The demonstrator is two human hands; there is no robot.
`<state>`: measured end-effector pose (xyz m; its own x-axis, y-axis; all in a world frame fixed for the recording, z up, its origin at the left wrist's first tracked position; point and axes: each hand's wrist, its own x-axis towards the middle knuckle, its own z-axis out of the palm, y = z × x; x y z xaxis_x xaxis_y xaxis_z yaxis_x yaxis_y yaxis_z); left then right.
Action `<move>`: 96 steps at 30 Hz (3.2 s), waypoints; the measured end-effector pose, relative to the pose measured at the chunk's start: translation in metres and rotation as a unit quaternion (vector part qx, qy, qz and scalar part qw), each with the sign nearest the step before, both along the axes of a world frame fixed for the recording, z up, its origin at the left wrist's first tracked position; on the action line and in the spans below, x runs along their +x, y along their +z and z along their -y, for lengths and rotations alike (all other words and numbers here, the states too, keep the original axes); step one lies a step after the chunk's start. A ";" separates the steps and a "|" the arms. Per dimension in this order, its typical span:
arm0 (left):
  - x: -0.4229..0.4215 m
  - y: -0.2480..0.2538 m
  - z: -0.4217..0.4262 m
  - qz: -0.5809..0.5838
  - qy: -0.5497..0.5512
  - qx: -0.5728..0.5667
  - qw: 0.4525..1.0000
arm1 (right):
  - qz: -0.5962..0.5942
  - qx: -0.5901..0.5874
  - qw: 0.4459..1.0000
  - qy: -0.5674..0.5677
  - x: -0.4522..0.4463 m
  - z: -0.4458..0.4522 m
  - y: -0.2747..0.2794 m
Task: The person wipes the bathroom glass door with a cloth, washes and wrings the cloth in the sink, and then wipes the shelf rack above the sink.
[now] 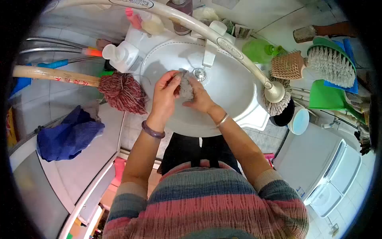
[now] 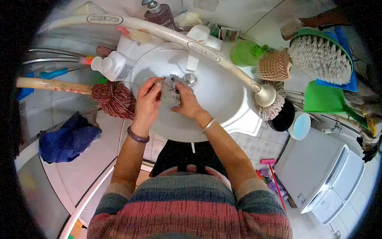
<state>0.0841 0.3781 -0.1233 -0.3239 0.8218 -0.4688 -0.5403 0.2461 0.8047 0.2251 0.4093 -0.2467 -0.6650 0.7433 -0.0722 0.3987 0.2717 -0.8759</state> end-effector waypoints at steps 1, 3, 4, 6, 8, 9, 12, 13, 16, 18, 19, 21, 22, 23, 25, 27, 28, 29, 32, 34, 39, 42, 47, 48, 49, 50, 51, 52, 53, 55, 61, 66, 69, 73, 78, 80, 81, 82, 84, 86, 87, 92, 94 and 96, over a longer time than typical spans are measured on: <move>0.002 0.005 0.000 0.028 0.007 0.007 1.000 | 0.056 -0.011 0.998 0.029 -0.004 0.001 -0.005; -0.005 0.007 0.001 0.008 -0.001 0.058 0.998 | 0.168 -0.030 0.982 0.085 -0.008 -0.001 -0.011; -0.008 0.010 -0.001 0.001 0.025 0.069 0.997 | 0.169 -0.036 0.981 0.089 -0.006 -0.005 -0.011; -0.020 0.009 0.001 0.033 0.073 0.077 0.994 | 0.128 -0.077 0.989 -0.013 0.006 -0.011 -0.009; -0.038 -0.002 0.003 0.050 0.099 0.067 0.992 | 0.050 -0.164 0.976 -0.133 0.022 -0.021 -0.017; -0.042 -0.009 0.003 0.060 0.111 0.062 0.990 | -0.015 -0.223 0.953 -0.205 0.030 -0.027 -0.027; -0.041 -0.041 0.005 0.028 0.067 -0.055 0.996 | -0.206 -0.376 0.854 -0.296 0.037 -0.047 0.010; -0.041 -0.056 0.007 0.017 0.038 -0.084 0.996 | -0.245 -0.380 0.844 -0.289 0.039 -0.053 0.011; -0.024 -0.094 0.009 0.041 -0.008 -0.149 0.988 | -0.261 -0.382 0.832 -0.306 0.033 -0.059 0.010; -0.007 -0.100 -0.003 0.052 0.015 -0.222 0.973 | -0.286 -0.396 0.810 -0.325 0.026 -0.060 0.004; 0.002 -0.095 -0.013 0.053 0.039 -0.275 0.959 | -0.296 -0.419 0.805 -0.298 0.024 -0.061 0.007; 0.005 -0.091 -0.028 0.143 0.034 -0.273 0.951 | -0.313 -0.464 0.792 -0.245 0.023 -0.060 0.014; 0.005 -0.095 -0.032 0.193 0.013 -0.232 0.953 | -0.349 -0.450 0.802 -0.181 0.018 -0.058 0.037; 0.005 -0.100 -0.036 0.242 -0.007 -0.190 0.951 | -0.336 -0.455 0.802 -0.193 0.018 -0.058 0.036; 0.007 -0.127 -0.042 0.248 0.035 -0.134 0.959 | -0.308 -0.465 0.802 -0.216 0.021 -0.057 0.029; 0.005 -0.140 -0.046 0.227 0.074 -0.047 0.970 | -0.216 -0.463 0.809 -0.289 0.027 -0.061 0.023; 0.005 -0.135 -0.046 0.240 0.070 -0.023 0.968 | -0.203 -0.496 0.785 -0.312 0.032 -0.062 0.021; 0.006 -0.130 -0.045 0.266 0.073 -0.010 0.961 | -0.189 -0.529 0.757 -0.333 0.035 -0.062 0.018; 0.014 -0.107 -0.044 0.313 0.052 0.014 0.948 | -0.232 -0.623 0.683 -0.302 0.027 -0.053 0.006; 0.011 -0.118 -0.042 0.292 0.052 -0.002 0.955 | -0.264 -0.612 0.693 -0.274 0.020 -0.053 0.009; 0.003 -0.115 -0.048 0.293 0.060 -0.127 0.946 | -0.250 -0.397 0.827 -0.309 -0.008 -0.047 0.025; 0.021 -0.138 -0.043 0.303 0.027 0.039 0.952 | -0.189 -0.016 0.957 -0.217 -0.035 -0.030 0.001; 0.050 -0.152 -0.042 0.345 0.051 0.011 0.937 | 0.011 -0.052 0.957 -0.286 -0.022 -0.088 -0.018; 0.055 -0.133 -0.045 0.336 0.083 -0.029 0.938 | 0.001 -0.037 0.956 -0.292 -0.023 -0.086 -0.018; 0.053 -0.133 -0.045 0.330 0.084 -0.042 0.939 | -0.008 -0.020 0.954 -0.300 -0.023 -0.083 -0.019; 0.048 -0.133 -0.048 0.326 0.087 -0.053 0.940 | -0.015 -0.001 0.953 -0.304 -0.023 -0.082 -0.018; 0.041 -0.134 -0.055 0.323 0.091 -0.060 0.940 | 0.001 0.036 0.958 -0.286 -0.024 -0.076 -0.022; 0.029 -0.134 -0.059 0.320 0.099 -0.024 0.942 | -0.067 -0.035 0.946 -0.317 -0.022 -0.066 -0.034; 0.018 -0.145 -0.061 0.296 0.089 0.009 0.951 | -0.136 -0.106 0.922 -0.347 -0.019 -0.056 -0.045; -0.003 -0.137 -0.068 0.180 0.080 0.025 0.980 | -0.120 -0.081 0.927 -0.345 0.004 -0.053 -0.029; -0.018 -0.138 -0.055 -0.004 -0.055 -0.226 0.973 | 0.249 0.108 0.942 -0.198 0.033 -0.032 -0.034; 0.005 -0.122 -0.059 0.083 -0.020 -0.270 0.959 | -0.094 -0.199 0.954 -0.202 0.030 -0.047 -0.045; 0.005 -0.127 -0.068 0.179 -0.040 -0.198 0.963 | -0.239 -0.330 0.902 -0.141 0.009 -0.043 0.029; 0.007 -0.129 -0.057 0.270 -0.036 -0.048 0.961 | -0.223 -0.034 0.966 -0.127 -0.031 -0.015 0.049; 0.031 -0.156 -0.046 0.141 0.029 -0.004 0.990 | -0.115 -0.096 0.949 -0.277 -0.043 -0.057 -0.004; 0.031 -0.163 -0.055 0.193 0.061 -0.050 0.978 | -0.054 -0.157 0.935 -0.313 -0.032 -0.089 -0.027; 0.030 -0.164 -0.057 0.218 0.074 -0.073 0.971 | -0.100 -0.161 0.931 -0.313 -0.037 -0.078 -0.021; 0.032 -0.130 -0.067 0.246 0.132 -0.112 0.954 | -0.144 -0.162 0.924 -0.314 -0.044 -0.060 -0.009; 0.006 -0.156 -0.059 0.411 -0.035 0.092 0.906 | -0.185 -0.144 0.925 -0.300 -0.049 -0.055 0.000; 0.004 -0.163 -0.052 0.501 -0.045 0.137 0.853 | -0.181 -0.119 0.933 -0.288 -0.048 -0.051 -0.003; 0.014 -0.154 -0.052 0.409 0.015 0.050 0.911 | -0.182 -0.109 0.936 -0.281 -0.049 -0.048 -0.006; 0.027 -0.140 -0.057 0.190 0.061 -0.097 0.975 | -0.172 -0.102 0.936 -0.290 -0.027 -0.093 -0.113; 0.013 -0.136 -0.062 0.147 0.023 -0.053 0.987 | -0.038 -0.088 0.936 -0.339 -0.008 -0.093 -0.106; -0.002 -0.103 -0.071 0.125 0.131 -0.186 0.966 | 0.006 -0.151 0.907 -0.392 0.002 -0.089 -0.100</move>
